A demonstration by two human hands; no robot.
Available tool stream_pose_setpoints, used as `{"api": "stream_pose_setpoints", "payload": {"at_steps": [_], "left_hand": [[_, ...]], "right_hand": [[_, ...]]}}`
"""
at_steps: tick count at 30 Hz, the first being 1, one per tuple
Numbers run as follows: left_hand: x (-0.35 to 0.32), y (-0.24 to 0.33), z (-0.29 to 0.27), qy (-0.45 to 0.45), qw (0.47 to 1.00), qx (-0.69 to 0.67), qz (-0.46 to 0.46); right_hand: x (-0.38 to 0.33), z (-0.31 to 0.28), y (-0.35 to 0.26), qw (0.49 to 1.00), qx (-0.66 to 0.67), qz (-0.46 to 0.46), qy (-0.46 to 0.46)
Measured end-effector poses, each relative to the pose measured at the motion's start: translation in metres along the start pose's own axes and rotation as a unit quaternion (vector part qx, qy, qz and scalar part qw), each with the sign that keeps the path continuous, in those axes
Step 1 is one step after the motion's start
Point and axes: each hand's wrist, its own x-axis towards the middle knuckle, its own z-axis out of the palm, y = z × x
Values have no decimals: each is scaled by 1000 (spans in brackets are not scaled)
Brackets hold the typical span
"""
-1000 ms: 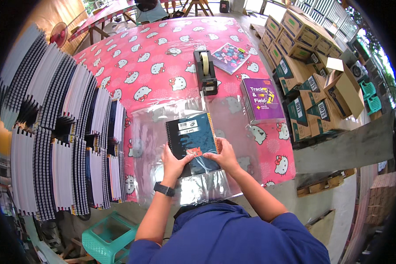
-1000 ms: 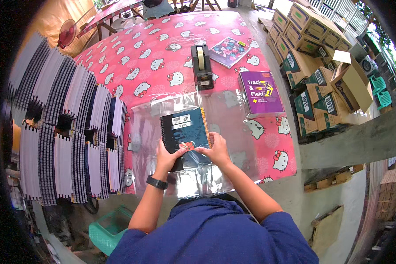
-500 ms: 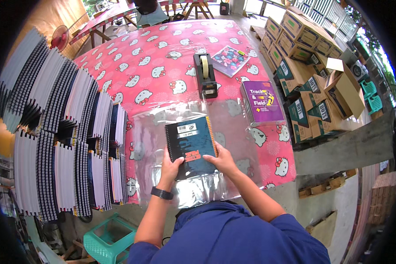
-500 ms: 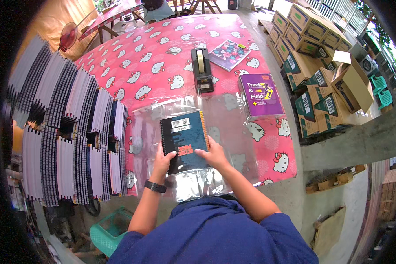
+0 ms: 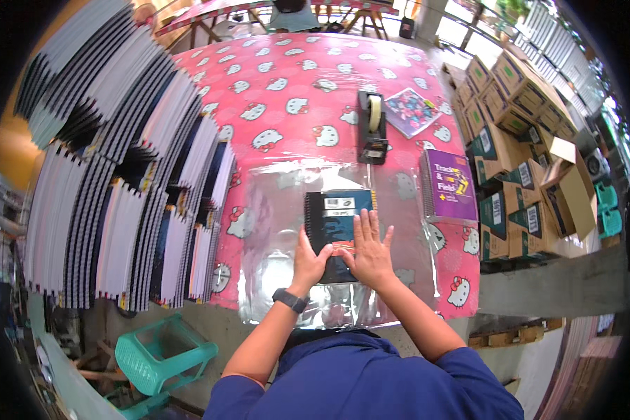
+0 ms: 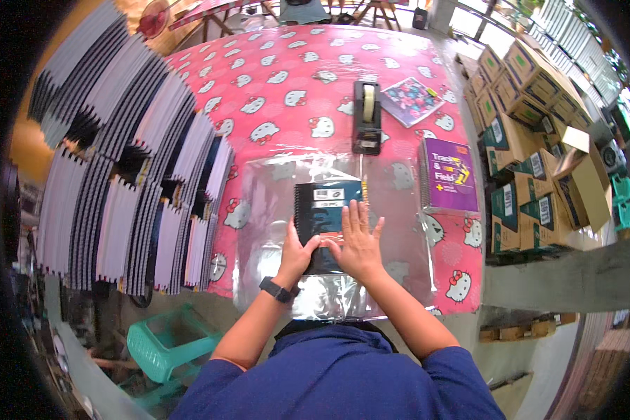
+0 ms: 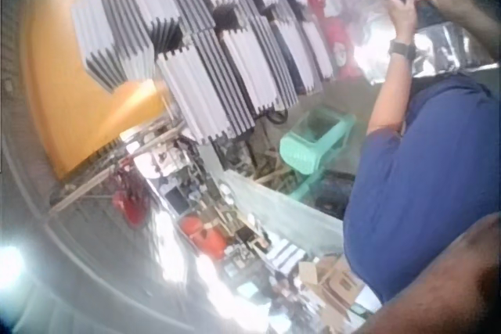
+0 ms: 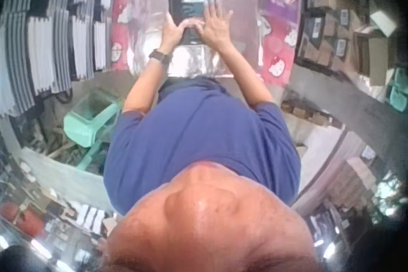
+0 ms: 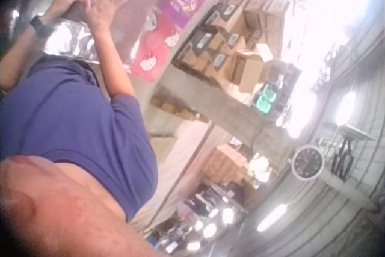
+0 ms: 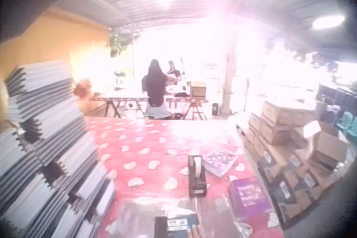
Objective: The person places a notebook into a plastic sleeve, folds the sleeve over the top of the notebook, and secures it with adhesive tape from a dispenser.
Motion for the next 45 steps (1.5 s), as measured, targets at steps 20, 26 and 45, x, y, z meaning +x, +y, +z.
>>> {"api": "stream_pose_setpoints", "payload": {"at_steps": [20,26,45], "left_hand": [[-19,-61,-89,221,820,522,-82],[-30,-64,-90,246,836,485,72],[-33,64,-90,-106,981,-144,-79]], "right_hand": [[1,-4,0,999,10,12,-46],[0,-3,-3,999,24,17,-41],[33,-25,-4,951,304,-34,-33]]}}
